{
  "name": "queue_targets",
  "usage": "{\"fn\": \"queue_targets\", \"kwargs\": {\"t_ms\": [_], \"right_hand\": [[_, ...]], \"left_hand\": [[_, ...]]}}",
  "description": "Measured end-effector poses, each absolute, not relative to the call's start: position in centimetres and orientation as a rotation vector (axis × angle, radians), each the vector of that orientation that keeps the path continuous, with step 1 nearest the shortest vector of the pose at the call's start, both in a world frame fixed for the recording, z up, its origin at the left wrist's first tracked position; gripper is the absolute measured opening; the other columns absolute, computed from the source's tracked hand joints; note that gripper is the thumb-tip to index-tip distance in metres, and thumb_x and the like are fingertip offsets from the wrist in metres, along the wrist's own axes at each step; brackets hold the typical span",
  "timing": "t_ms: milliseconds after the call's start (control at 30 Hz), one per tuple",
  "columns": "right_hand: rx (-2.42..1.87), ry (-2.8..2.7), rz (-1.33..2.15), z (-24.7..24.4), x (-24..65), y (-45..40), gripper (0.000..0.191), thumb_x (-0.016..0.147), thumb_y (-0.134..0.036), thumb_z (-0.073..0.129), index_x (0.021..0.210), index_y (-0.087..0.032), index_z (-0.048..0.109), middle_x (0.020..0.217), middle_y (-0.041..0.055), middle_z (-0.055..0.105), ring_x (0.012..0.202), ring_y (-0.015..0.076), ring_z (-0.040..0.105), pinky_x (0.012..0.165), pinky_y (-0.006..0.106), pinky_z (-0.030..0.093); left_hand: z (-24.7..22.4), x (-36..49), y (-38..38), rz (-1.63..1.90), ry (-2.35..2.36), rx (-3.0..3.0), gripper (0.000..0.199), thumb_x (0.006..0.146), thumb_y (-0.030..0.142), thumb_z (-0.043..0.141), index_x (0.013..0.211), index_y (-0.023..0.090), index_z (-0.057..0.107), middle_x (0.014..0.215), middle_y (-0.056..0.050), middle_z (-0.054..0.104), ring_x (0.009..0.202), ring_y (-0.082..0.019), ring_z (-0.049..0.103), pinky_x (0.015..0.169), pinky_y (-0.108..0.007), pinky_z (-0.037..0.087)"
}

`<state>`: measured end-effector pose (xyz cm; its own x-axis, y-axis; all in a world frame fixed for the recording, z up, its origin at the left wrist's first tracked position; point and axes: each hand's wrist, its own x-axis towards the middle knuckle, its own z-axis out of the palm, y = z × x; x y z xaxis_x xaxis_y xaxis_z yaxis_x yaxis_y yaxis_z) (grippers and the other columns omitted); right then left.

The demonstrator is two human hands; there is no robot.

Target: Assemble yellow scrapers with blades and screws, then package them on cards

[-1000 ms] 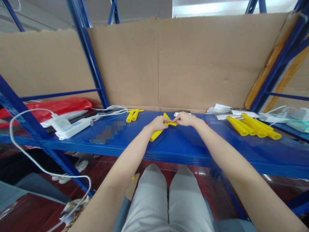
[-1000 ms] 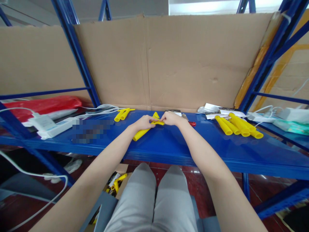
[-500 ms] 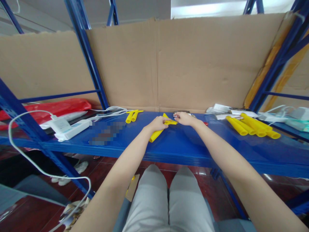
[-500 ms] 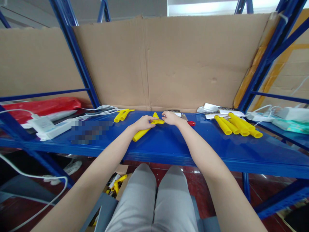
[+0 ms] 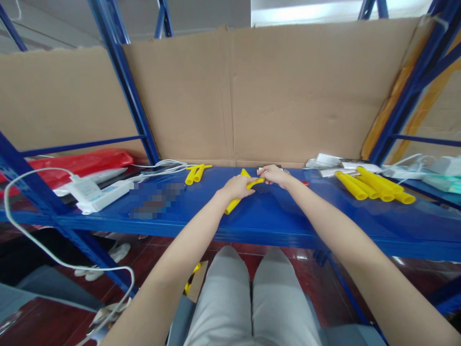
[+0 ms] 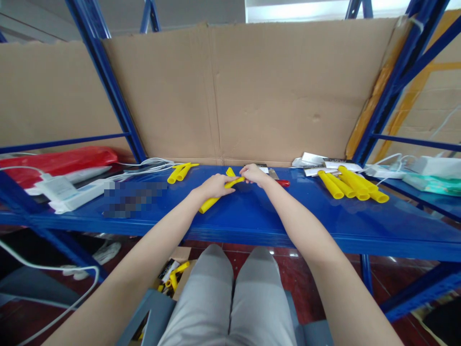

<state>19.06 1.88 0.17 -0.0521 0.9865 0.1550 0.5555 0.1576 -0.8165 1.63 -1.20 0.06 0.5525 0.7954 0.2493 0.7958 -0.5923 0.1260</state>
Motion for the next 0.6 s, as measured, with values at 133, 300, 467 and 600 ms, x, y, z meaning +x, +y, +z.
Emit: {"fn": "queue_targets", "kwargs": {"t_ms": [133, 300, 467, 600], "right_hand": [[-1.453, -1.678, 0.810, 0.5, 18.7, 1.4, 0.017, 0.079, -0.006, 0.053, 0.085, -0.013, 0.067, 0.051, -0.0028, 0.054, 0.042, 0.0068, 0.044, 0.043, 0.017, 0.033], [-1.454, -1.744, 0.677, 1.6, 19.5, 1.7, 0.017, 0.087, -0.017, 0.052, 0.085, -0.012, 0.068, 0.067, 0.0042, 0.068, 0.045, 0.0070, 0.049, 0.048, 0.017, 0.039], [-1.788, -1.774, 0.104, 1.8, 23.4, 3.1, 0.024, 0.086, -0.016, 0.051, 0.086, -0.010, 0.074, 0.082, 0.0120, 0.074, 0.071, 0.0164, 0.066, 0.064, 0.019, 0.045], [-2.011, -1.767, -0.105, 0.3, 26.5, 4.1, 0.025, 0.078, -0.014, 0.057, 0.094, -0.013, 0.076, 0.092, 0.0124, 0.075, 0.091, 0.0215, 0.068, 0.075, 0.022, 0.046]], "left_hand": [[0.2, 1.7, -1.1, -0.500, -1.398, -2.780, 0.055, 0.081, 0.017, 0.064, 0.134, 0.030, 0.058, 0.125, -0.004, 0.066, 0.115, -0.027, 0.062, 0.102, -0.034, 0.043], [-0.1, 1.7, -0.6, -0.815, -1.524, -2.967, 0.055, 0.085, 0.011, 0.056, 0.138, 0.022, 0.054, 0.094, -0.005, 0.074, 0.074, -0.018, 0.070, 0.077, -0.032, 0.056], [-0.4, 1.9, 0.2, -1.383, -1.843, -3.065, 0.064, 0.088, 0.011, 0.055, 0.149, 0.019, 0.036, 0.090, -0.006, 0.071, 0.057, -0.011, 0.065, 0.057, -0.026, 0.058], [-0.6, 2.2, 0.7, -1.821, -1.978, -3.083, 0.069, 0.084, 0.008, 0.060, 0.148, 0.015, 0.037, 0.102, -0.013, 0.071, 0.061, -0.014, 0.068, 0.059, -0.027, 0.058]]}}
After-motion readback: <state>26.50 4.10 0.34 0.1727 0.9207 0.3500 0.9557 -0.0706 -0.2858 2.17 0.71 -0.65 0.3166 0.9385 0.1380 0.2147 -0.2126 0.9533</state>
